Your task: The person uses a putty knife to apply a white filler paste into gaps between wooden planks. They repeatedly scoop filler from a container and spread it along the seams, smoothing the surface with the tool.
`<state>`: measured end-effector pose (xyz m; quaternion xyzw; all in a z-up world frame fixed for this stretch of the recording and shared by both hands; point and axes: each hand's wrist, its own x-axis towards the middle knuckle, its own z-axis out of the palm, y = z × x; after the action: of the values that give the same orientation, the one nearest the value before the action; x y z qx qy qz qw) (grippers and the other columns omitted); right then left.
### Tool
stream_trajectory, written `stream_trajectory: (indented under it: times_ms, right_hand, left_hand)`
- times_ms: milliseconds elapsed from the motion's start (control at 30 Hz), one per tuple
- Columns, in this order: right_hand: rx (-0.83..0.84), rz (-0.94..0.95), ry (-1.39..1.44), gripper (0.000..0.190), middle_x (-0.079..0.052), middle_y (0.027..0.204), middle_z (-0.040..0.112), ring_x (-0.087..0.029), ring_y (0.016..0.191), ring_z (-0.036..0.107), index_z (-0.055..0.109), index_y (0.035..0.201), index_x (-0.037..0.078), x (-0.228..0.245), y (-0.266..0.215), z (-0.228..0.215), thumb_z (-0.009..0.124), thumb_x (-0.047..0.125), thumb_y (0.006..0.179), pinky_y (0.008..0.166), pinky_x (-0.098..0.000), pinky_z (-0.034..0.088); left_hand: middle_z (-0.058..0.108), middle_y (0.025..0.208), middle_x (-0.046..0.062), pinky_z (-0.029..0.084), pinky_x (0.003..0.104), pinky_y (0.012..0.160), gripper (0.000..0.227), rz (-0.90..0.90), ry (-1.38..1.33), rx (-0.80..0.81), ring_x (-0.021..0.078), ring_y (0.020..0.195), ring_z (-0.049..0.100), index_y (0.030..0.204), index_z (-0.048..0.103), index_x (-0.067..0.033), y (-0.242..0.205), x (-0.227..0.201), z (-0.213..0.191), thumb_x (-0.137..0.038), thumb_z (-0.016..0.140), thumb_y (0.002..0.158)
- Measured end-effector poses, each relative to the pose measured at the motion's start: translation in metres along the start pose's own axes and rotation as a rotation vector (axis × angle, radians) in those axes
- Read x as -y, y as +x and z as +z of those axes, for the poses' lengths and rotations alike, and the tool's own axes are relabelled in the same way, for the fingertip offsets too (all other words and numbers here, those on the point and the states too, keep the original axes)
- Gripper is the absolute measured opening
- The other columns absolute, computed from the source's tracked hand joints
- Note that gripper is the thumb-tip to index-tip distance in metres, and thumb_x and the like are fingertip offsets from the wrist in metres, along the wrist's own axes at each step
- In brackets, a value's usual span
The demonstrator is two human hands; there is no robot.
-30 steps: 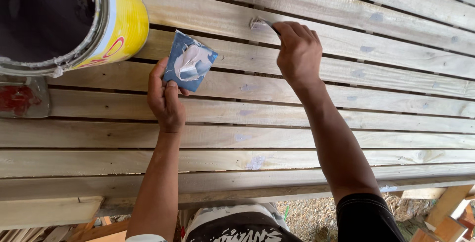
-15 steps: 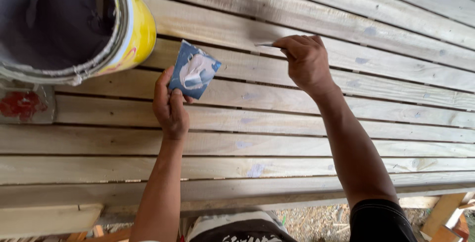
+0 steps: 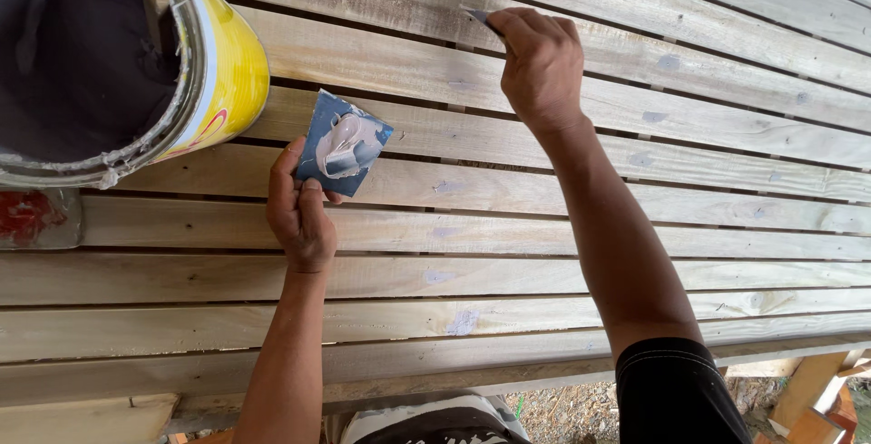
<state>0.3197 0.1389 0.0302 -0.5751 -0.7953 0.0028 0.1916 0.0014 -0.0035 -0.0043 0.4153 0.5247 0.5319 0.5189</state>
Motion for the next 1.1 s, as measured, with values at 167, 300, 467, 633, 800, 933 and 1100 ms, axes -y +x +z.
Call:
stream_trajectory:
  times_ms: [167, 300, 467, 633, 800, 933, 1100]
  right_hand:
    - [-0.014, -0.051, -0.054, 0.021, -0.007, 0.1, 0.079, -0.017, 0.087, 0.077, 0.076, 0.104, 0.007, 0.016, -0.011, 0.007, 0.057, 0.002, 0.109, 0.077, -0.0351, 0.057]
    - [-0.004, -0.087, -0.07, 0.024, -0.005, 0.102, 0.079, -0.017, 0.089, 0.077, 0.076, 0.104, 0.009, 0.02, -0.013, 0.001, 0.054, 0.0, 0.107, 0.081, -0.0357, 0.056]
    - [0.098, 0.04, 0.028, 0.022, -0.005, 0.085, 0.079, -0.015, 0.062, 0.067, 0.079, 0.098, 0.009, 0.006, 0.001, -0.018, 0.061, 0.0, 0.107, 0.068, -0.0363, 0.051]
    - [-0.016, -0.053, 0.103, 0.013, -0.006, 0.09, 0.079, -0.013, 0.071, 0.071, 0.076, 0.099, 0.007, -0.001, 0.011, -0.021, 0.067, 0.001, 0.107, 0.063, -0.031, 0.051]
    - [-0.075, 0.176, 0.206, 0.011, -0.01, 0.091, 0.077, -0.017, 0.068, 0.072, 0.077, 0.105, 0.001, -0.018, 0.03, -0.017, 0.067, -0.003, 0.104, 0.053, -0.0262, 0.051]
    - [-0.154, 0.039, 0.191, 0.019, -0.009, 0.101, 0.078, -0.016, 0.083, 0.077, 0.078, 0.11, 0.003, -0.031, 0.041, -0.004, 0.063, -0.006, 0.1, 0.066, -0.0238, 0.062]
    - [-0.094, 0.02, 0.037, 0.014, -0.008, 0.098, 0.081, -0.017, 0.077, 0.076, 0.08, 0.104, 0.007, -0.035, 0.052, 0.025, 0.067, 0.002, 0.104, 0.064, -0.033, 0.053]
  left_hand:
    - [0.065, 0.11, 0.01, 0.051, 0.025, 0.071, 0.045, 0.006, 0.026, -0.01, 0.0101, 0.078, 0.056, 0.146, 0.05, 0.0034, 0.001, 0.002, 0.0, 0.004, 0.039, 0.102]
    - [0.065, 0.108, 0.009, 0.051, 0.025, 0.071, 0.045, 0.003, 0.016, -0.009, 0.0099, 0.078, 0.055, 0.146, 0.05, 0.0037, 0.001, 0.0, 0.0, 0.004, 0.038, 0.102]
    - [0.064, 0.11, 0.01, 0.051, 0.025, 0.071, 0.046, 0.024, 0.034, -0.013, 0.0102, 0.078, 0.055, 0.145, 0.051, 0.004, 0.003, -0.001, 0.0, 0.005, 0.038, 0.101]
    - [0.065, 0.105, 0.009, 0.05, 0.024, 0.07, 0.046, -0.003, 0.043, -0.01, 0.0099, 0.077, 0.054, 0.146, 0.051, 0.0033, 0.001, 0.0, -0.001, 0.005, 0.039, 0.102]
    - [0.064, 0.11, 0.01, 0.05, 0.025, 0.071, 0.046, 0.018, 0.017, -0.007, 0.0102, 0.078, 0.054, 0.145, 0.05, 0.0033, 0.003, 0.0, 0.0, 0.006, 0.038, 0.101]
    - [0.065, 0.109, 0.01, 0.051, 0.024, 0.069, 0.046, -0.011, 0.042, -0.022, 0.0099, 0.077, 0.055, 0.144, 0.051, 0.0034, 0.001, -0.003, 0.001, 0.006, 0.038, 0.1]
    - [0.064, 0.111, 0.01, 0.05, 0.024, 0.07, 0.046, 0.041, 0.045, 0.0, 0.0101, 0.078, 0.054, 0.145, 0.05, 0.0031, 0.003, -0.003, 0.0, 0.007, 0.037, 0.101]
